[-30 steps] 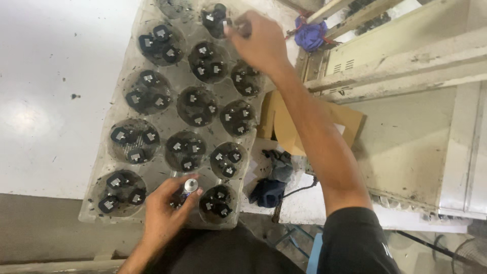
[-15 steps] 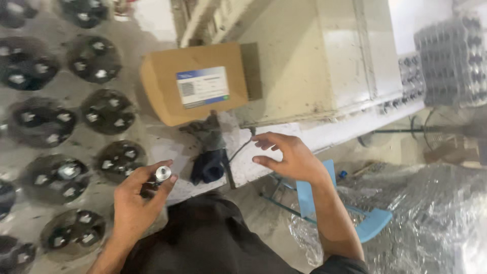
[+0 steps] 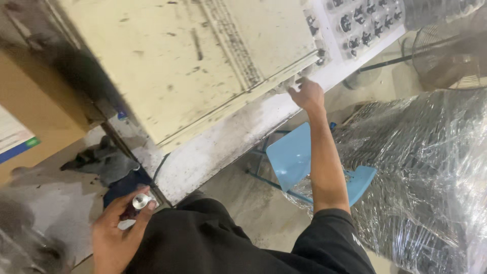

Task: The person sits at a workbench applying adhesive from a tube onto small black plug components, one at a time, and places each treated component into a compartment of a plastic tray. They occasionally pick new components from the tray or a nearby box and wipe the tube with a cloth.

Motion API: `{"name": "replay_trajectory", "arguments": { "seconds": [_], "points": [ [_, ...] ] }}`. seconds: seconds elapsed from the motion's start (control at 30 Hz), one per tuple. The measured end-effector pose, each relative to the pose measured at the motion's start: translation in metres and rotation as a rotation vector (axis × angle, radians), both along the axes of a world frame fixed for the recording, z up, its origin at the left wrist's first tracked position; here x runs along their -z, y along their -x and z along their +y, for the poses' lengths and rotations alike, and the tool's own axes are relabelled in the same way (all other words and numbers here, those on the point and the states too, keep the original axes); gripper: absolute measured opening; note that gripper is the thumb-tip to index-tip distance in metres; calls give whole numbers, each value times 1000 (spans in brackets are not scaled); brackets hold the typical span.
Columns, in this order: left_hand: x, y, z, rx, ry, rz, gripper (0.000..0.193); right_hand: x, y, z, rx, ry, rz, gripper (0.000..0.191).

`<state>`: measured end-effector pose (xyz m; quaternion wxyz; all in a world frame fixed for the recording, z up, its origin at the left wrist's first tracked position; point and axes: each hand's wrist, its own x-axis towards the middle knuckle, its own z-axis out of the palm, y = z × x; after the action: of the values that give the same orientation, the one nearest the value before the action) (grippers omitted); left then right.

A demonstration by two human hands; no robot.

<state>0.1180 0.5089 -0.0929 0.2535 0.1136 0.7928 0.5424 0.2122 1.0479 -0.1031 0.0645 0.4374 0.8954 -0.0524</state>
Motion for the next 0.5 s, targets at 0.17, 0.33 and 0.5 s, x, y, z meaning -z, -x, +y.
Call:
{"name": "replay_trajectory", "arguments": {
  "seconds": [0.17,0.33,0.5],
  "points": [
    [19,-22,51,3,155,-35,36,13,16,71,9,-151,307,55],
    [35,-33,72,12,241,-98,33,29,36,96,14,-196,370,55],
    [46,-46,82,-31,211,-64,33,31,38,104,24,-307,391,58]
  ]
}}
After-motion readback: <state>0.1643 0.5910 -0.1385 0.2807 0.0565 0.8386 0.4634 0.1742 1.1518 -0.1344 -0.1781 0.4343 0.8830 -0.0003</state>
